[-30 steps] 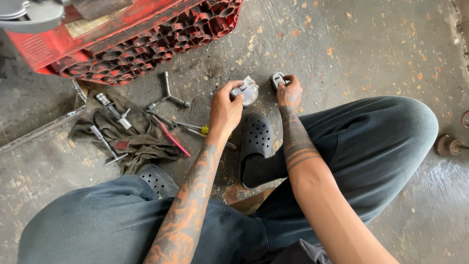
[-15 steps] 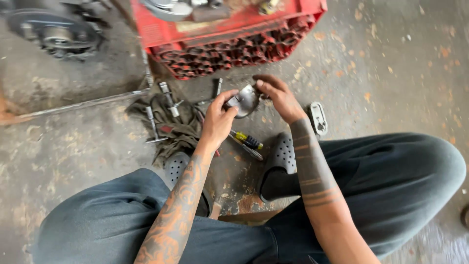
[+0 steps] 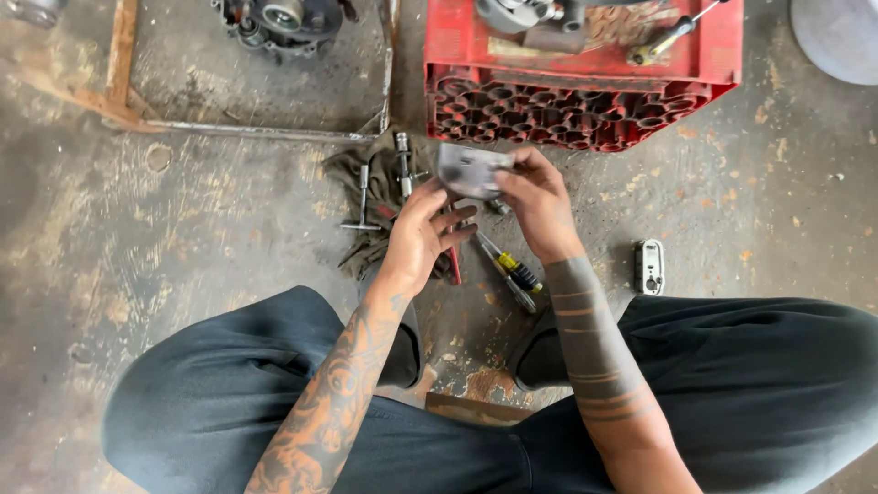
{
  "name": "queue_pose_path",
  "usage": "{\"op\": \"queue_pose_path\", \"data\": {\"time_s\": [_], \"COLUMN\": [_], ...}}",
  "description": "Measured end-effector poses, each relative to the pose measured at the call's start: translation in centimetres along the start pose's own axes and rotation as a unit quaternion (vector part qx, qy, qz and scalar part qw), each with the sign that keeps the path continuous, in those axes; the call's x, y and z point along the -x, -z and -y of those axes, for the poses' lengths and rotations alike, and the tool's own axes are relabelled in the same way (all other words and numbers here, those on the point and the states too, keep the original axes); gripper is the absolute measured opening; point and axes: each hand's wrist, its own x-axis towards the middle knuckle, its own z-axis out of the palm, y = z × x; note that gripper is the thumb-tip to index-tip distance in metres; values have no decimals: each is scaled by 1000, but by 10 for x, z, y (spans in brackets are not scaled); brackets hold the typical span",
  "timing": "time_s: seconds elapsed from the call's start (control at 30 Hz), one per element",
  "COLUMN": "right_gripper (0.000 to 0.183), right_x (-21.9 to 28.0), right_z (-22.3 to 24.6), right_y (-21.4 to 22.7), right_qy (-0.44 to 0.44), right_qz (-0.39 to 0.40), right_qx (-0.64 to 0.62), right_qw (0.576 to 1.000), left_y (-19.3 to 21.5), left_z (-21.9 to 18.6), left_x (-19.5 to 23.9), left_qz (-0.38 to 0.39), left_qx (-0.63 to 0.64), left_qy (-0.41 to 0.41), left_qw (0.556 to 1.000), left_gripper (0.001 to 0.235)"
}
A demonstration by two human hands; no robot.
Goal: The person sits on the floor of a motorcycle repair workshop and uses a screwdriver to work on a screw of a motorcycle engine resting on a red crate. They then hold a small metal engine cover in one hand and scrape its surface with a red-handled scraper, turning the part to clean different areas.
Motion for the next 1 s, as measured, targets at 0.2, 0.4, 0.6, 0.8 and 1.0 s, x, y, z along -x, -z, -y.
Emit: {"op": "queue_pose_path", "data": {"time_s": [0.2, 0.4, 0.6, 0.8, 1.0], "right_gripper": [31, 23, 30, 44, 63], "right_x": [14, -9, -37, -5, 31], "right_z": [-13, -31, -123, -247, -338], "right_y": [-35, -8, 90, 103, 108], "right_qy": [92, -3, -149, -307, -190], "right_qz": [213, 114, -32, -22, 26], "right_qx": [195, 24, 176, 297, 666], "right_qw": [953, 993, 973, 904, 721], "left_y": [19, 6, 21, 39, 55], "left_z": [-7, -30, -50, -45, -44], "left_x": [-7, -2, 3, 3, 15], "left_qz": [-120, -91, -146, -160, -131], "left_qx": [18, -92, -85, 32, 41], "left_qy": [23, -23, -73, -31, 12], "left_qw": [992, 991, 983, 986, 990], "left_gripper": [39, 75, 77, 56, 50]}}
